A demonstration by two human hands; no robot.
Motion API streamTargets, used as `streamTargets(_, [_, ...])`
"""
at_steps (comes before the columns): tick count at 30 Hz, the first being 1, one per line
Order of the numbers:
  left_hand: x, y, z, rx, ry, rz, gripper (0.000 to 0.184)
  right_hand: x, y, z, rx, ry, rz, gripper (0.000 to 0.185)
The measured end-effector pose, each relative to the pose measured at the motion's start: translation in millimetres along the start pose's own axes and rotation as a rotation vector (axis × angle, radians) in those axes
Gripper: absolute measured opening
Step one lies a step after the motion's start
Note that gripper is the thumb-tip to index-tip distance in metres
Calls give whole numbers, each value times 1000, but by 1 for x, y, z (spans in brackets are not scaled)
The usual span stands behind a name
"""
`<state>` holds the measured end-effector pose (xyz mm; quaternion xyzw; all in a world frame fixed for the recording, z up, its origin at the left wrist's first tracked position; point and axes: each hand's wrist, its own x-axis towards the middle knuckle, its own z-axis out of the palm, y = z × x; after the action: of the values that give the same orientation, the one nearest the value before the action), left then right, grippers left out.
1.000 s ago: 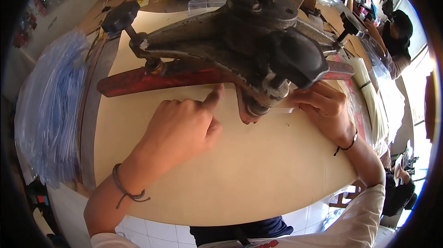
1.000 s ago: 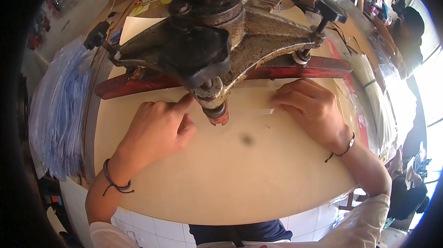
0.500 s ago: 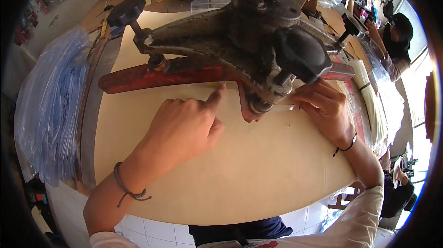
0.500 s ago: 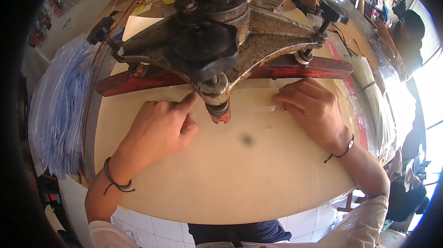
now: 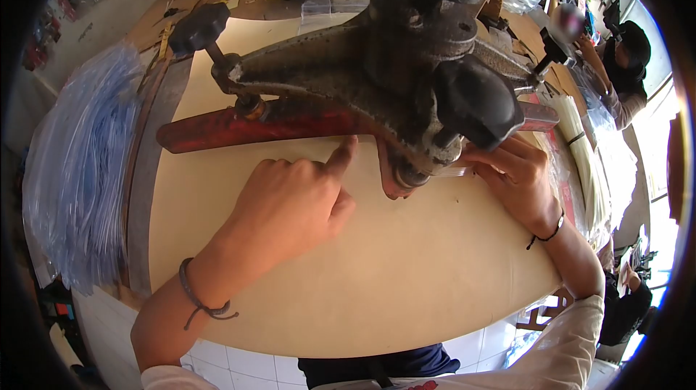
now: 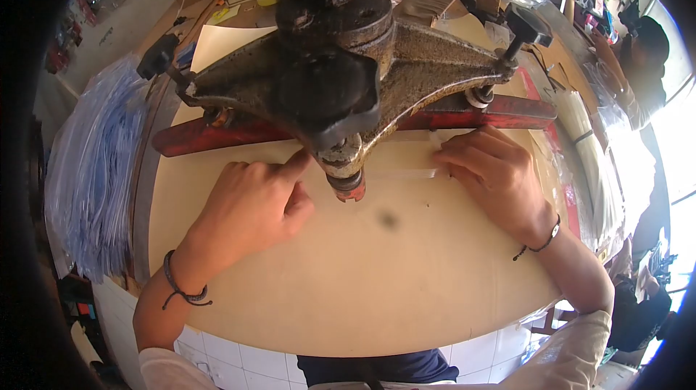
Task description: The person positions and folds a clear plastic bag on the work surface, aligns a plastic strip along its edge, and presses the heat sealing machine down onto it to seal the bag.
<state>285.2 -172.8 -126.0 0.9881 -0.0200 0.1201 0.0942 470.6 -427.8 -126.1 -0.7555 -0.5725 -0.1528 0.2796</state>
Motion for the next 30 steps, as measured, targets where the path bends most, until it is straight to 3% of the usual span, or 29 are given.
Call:
streamTargets(13, [-5,-2,6,20,38,14,56,-5,-3,-5,-55,-86,-147,10])
streamTargets(18, [0,-1,5,30,48,4,55,-14,-4,-7,-79,-78,-143,16])
streamTargets(22, [-10,4,6,38,73,-7,51,-30,-31,-15,-179,-154,-47,20])
streamTargets(25, [-26,10,14,29,179,-38,45,-62,-57,-23,-62,-83,154,24])
streamTargets(30, [-92,47,8,68,282,-192,37,-129,-101,-36,-64,29,236,33])
